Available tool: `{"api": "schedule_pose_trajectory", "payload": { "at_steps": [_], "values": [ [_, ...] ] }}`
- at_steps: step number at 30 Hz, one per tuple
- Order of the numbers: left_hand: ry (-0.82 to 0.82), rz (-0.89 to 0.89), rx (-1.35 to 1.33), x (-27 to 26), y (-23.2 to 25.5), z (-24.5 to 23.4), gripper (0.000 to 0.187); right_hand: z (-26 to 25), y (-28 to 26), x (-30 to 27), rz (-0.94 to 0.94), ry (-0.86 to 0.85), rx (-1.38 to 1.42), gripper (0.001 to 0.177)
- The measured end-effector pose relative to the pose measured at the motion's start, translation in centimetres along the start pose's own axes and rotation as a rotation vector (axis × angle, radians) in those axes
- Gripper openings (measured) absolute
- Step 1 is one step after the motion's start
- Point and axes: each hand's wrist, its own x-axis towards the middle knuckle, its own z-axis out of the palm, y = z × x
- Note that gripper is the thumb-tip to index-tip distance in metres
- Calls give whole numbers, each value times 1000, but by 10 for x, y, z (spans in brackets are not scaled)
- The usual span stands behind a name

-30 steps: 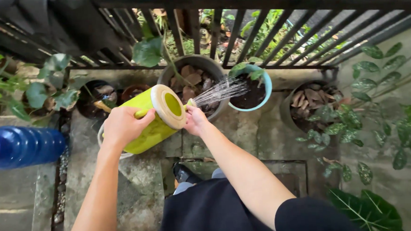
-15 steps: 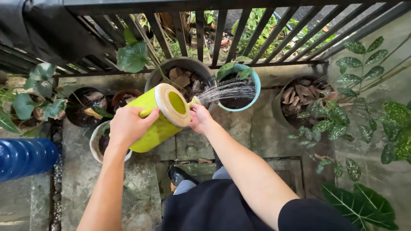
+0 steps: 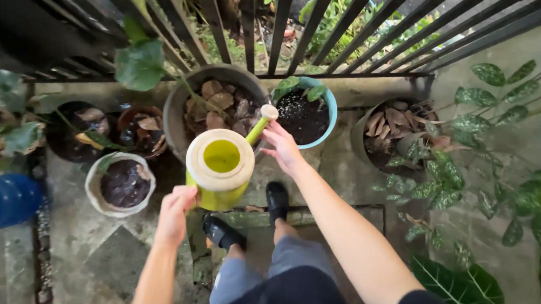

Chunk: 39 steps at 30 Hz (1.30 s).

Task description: Watering various potted plants in an outdoor garden area using a watering can filled from a hose.

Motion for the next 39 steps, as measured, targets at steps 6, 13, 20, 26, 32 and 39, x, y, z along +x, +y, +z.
{"api": "schedule_pose_trajectory", "payload": {
  "at_steps": [6, 13, 20, 26, 32, 39],
  "values": [
    [-18, 15, -133, 8, -36, 72, 18, -134, 26, 46, -23, 357, -168, 45],
    [-36, 61, -115, 43, -66, 121, 27, -285, 108, 120, 302, 881, -583, 61],
    [-142, 160, -124, 69, -91, 137, 23, -312, 127, 147, 200, 693, -453, 33],
    [-111, 31, -152, 78, -96, 149, 23, -314, 127, 143, 162, 741, -381, 26],
    [-182, 32, -70, 72, -108, 144, 25, -351, 136, 136, 193, 784, -285, 31],
    [-281, 48, 33, 79, -104, 151, 26, -421, 141, 111, 285, 917, -371, 29]
  ]
}}
